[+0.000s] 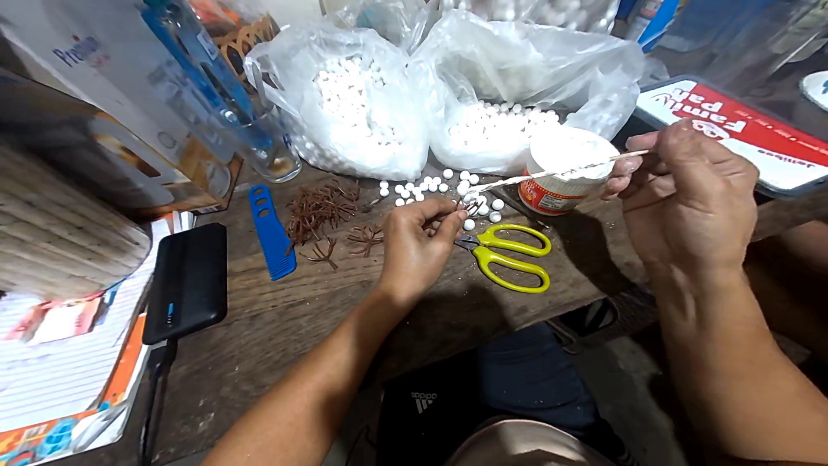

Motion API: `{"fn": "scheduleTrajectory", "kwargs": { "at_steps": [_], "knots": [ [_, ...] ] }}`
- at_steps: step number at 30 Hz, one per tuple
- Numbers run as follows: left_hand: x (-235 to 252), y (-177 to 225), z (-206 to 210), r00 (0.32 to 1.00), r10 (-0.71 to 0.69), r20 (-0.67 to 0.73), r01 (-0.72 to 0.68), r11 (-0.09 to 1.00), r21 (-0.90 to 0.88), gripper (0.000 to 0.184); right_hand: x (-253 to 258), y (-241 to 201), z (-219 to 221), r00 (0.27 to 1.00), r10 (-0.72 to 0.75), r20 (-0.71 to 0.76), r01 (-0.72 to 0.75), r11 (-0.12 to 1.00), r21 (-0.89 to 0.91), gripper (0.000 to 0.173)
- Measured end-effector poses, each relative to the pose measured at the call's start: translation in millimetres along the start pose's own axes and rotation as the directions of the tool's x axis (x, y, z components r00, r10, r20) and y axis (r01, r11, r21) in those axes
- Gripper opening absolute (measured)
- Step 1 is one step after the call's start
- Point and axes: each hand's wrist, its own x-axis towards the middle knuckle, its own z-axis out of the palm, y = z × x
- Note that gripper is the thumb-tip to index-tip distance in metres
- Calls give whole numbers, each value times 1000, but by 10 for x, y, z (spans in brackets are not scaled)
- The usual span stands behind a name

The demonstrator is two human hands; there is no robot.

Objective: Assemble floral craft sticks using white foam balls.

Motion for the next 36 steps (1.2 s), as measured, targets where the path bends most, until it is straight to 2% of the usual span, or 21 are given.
{"fn": "scheduleTrajectory", "kwargs": {
  "at_steps": [14, 36],
  "knots": [
    [-11, -12, -9, 999, 37, 28, -40, 994, 100, 7, 3, 18, 67, 996, -69, 58, 69, 998, -7, 35],
    [-4, -10, -14, 999, 34, 7, -34, 993, 110, 6, -30, -2, 33, 997, -63, 43, 64, 997, -31, 36]
  ]
}}
